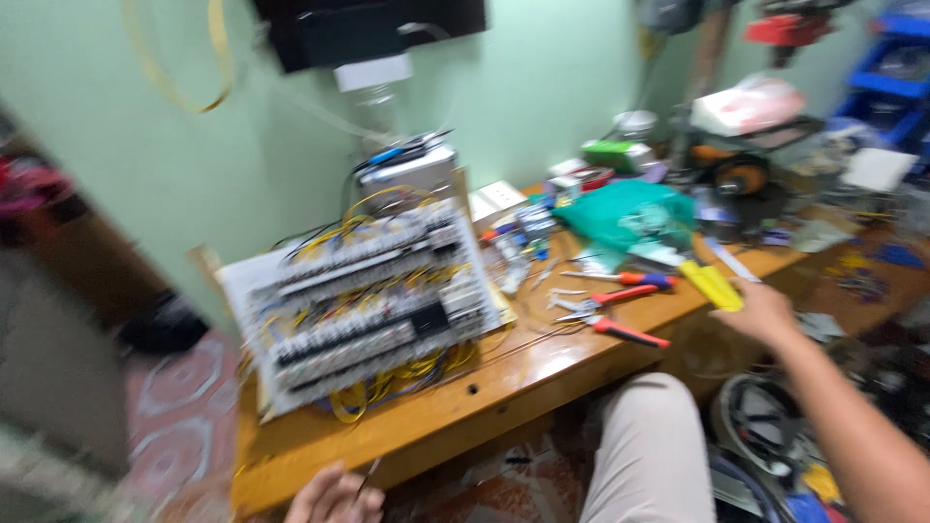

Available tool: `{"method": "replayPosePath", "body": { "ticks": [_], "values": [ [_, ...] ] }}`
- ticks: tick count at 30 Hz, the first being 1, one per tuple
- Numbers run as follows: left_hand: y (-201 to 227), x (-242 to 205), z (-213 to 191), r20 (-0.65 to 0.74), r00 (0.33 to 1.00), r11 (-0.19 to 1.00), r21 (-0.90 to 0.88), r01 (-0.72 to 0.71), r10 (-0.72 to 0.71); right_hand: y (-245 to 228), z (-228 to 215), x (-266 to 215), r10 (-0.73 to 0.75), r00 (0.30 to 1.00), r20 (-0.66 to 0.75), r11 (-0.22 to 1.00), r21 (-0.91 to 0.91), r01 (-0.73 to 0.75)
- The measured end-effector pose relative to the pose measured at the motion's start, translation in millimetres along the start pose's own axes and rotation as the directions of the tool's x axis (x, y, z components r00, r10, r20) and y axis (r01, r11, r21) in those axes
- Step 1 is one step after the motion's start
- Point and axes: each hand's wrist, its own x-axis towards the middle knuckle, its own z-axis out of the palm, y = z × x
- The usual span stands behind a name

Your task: The person sits at a workbench and works on an electrical panel. They use pliers to strip the insulation from wires and a screwdriver to connect the wires to terminals on the panel.

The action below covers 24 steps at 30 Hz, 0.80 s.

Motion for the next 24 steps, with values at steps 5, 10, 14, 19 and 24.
{"method": "replayPosePath", "body": {
  "ticks": [5, 10, 14, 19, 24],
  "values": [
    [64, 6, 129, -0.472, 0.877, 0.983, -0.102, -0.154, 0.089, -15, 11, -10, -0.220, 0.968, -0.118, 0.964, -0.178, 0.197],
    [72, 27, 173, -0.461, 0.874, 0.947, -0.185, -0.264, 0.154, -211, -107, -212, -0.316, 0.949, -0.009, 0.688, 0.686, 0.235],
    [68, 40, 197, -0.350, 0.919, 0.928, -0.245, -0.279, 0.183, -292, -98, -298, -0.831, 0.556, -0.002, 0.338, 0.792, 0.508],
    [59, 41, 204, -0.325, 0.922, 0.943, -0.183, -0.279, 0.210, -350, -55, -331, -0.852, 0.477, -0.214, 0.178, 0.739, 0.649],
    [69, 40, 190, -0.370, 0.911, 0.932, -0.229, -0.280, 0.183, -338, -41, -334, -0.828, 0.489, -0.275, 0.071, 0.813, 0.577]
  ]
}}
